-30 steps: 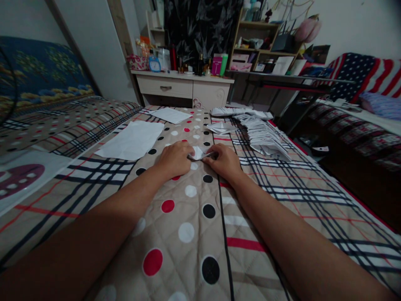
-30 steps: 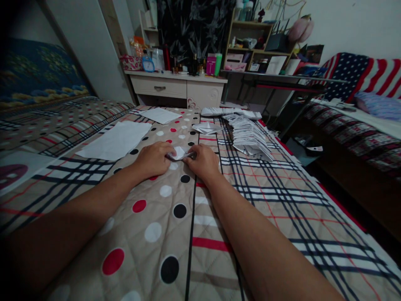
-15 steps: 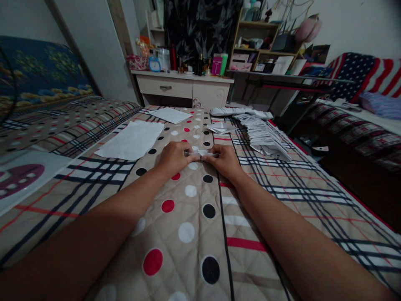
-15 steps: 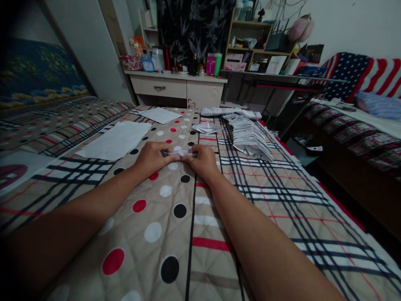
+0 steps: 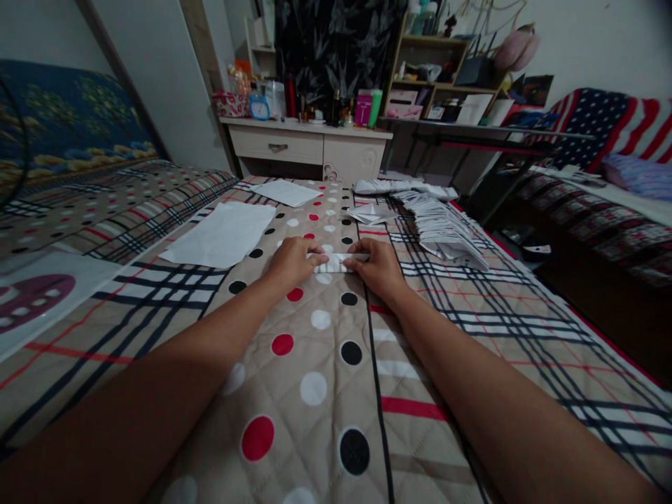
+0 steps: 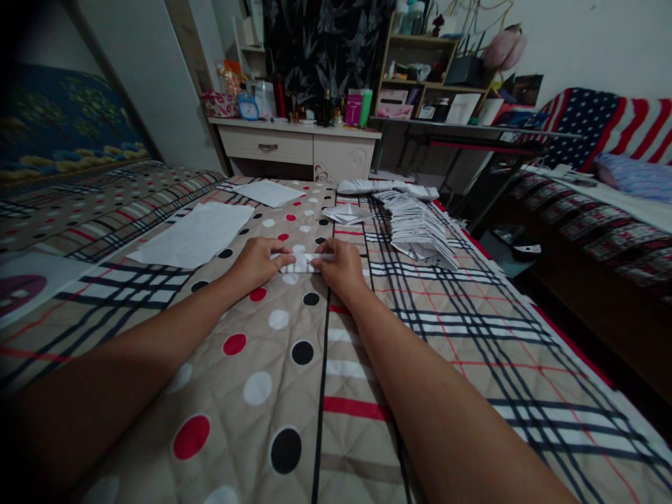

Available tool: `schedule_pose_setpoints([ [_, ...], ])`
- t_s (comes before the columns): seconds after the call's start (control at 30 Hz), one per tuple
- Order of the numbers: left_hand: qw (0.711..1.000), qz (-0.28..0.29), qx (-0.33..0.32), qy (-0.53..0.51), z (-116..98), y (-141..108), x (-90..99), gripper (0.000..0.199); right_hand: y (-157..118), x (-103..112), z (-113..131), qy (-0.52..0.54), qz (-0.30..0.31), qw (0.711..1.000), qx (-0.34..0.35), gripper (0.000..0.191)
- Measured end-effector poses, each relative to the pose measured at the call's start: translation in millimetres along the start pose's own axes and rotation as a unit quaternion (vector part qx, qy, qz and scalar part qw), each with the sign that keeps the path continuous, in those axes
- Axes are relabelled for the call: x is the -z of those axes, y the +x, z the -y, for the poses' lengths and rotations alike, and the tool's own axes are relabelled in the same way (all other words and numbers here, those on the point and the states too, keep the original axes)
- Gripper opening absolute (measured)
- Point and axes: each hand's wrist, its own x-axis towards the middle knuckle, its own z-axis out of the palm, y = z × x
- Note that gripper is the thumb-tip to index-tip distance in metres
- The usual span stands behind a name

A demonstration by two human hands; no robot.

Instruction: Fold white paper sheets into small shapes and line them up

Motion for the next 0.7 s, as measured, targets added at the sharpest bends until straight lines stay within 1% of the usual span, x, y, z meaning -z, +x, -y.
schedule_pose_setpoints([
  [0.07,1.000,0.012,-0.008,0.025,2,0,1.1,0.016,1,2,1,-0.043,0.005,0.999,0.000,0.006],
  [0.17,0.998,0.017,-0.013,0.065,3,-1,3.0,0.022,0,5,1,-0.112,0.000,0.994,-0.001,0.008],
  [0.33,0.987,0.007,0.001,0.163,0,-6,6.6,0.037,-2,8,4,-0.232,-0.016,0.972,-0.021,0.014],
  [0.47,0.975,0.003,0.024,0.220,-5,-6,8.5,0.038,-4,7,9,-0.278,-0.008,0.960,-0.029,0.014],
  [0.57,0.968,-0.006,0.028,0.249,-4,-6,8.3,0.039,-5,8,12,-0.306,0.002,0.951,-0.039,0.015],
  [0.7,0.955,-0.022,0.027,0.295,-5,-7,8.0,0.040,-5,8,14,-0.324,0.008,0.945,-0.030,0.017],
])
